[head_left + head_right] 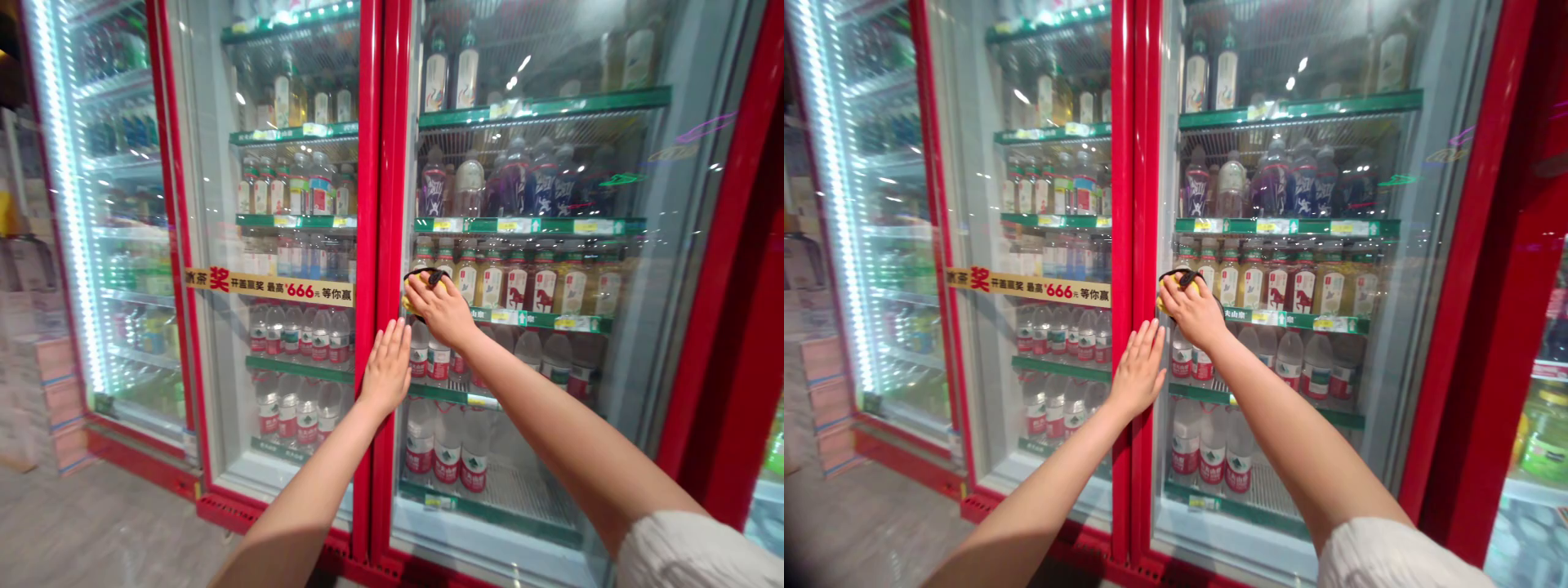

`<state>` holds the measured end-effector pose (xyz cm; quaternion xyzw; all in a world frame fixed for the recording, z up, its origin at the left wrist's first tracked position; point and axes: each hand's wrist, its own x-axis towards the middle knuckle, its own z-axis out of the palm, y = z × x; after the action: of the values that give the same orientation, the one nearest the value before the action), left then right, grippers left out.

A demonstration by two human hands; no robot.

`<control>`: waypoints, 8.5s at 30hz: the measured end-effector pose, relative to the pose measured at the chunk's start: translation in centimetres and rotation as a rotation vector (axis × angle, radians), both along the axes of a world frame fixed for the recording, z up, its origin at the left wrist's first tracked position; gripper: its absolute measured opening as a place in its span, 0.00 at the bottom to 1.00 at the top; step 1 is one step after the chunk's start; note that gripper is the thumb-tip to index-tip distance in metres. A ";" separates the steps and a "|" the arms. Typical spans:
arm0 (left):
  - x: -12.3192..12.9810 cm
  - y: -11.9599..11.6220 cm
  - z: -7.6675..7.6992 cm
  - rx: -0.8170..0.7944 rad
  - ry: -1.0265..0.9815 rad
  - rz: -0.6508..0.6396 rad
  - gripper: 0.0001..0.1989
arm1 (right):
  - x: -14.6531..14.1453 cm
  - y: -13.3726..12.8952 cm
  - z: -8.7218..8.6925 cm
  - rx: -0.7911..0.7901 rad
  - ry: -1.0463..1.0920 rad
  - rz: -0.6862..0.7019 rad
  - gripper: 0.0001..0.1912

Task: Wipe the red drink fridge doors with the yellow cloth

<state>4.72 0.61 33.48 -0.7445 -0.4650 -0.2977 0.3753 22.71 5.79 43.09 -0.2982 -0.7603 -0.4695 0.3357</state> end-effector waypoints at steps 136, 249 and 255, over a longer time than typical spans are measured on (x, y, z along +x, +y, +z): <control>21.0 1.8 7.7 0.031 0.135 -0.246 0.45 | 31.0 -4.9 3.4 0.048 0.638 -0.245 0.28; -5.0 4.3 5.0 0.183 0.168 -0.076 0.37 | -4.5 0.9 11.4 0.064 0.034 0.001 0.25; -5.0 4.5 5.0 0.180 0.168 -0.075 0.29 | -3.1 0.7 8.2 0.055 -0.217 0.041 0.24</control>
<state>-0.31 5.06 38.43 -0.7471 -0.3749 -0.2886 0.4669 19.61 6.53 51.26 -0.2206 -0.7849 -0.5128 0.2689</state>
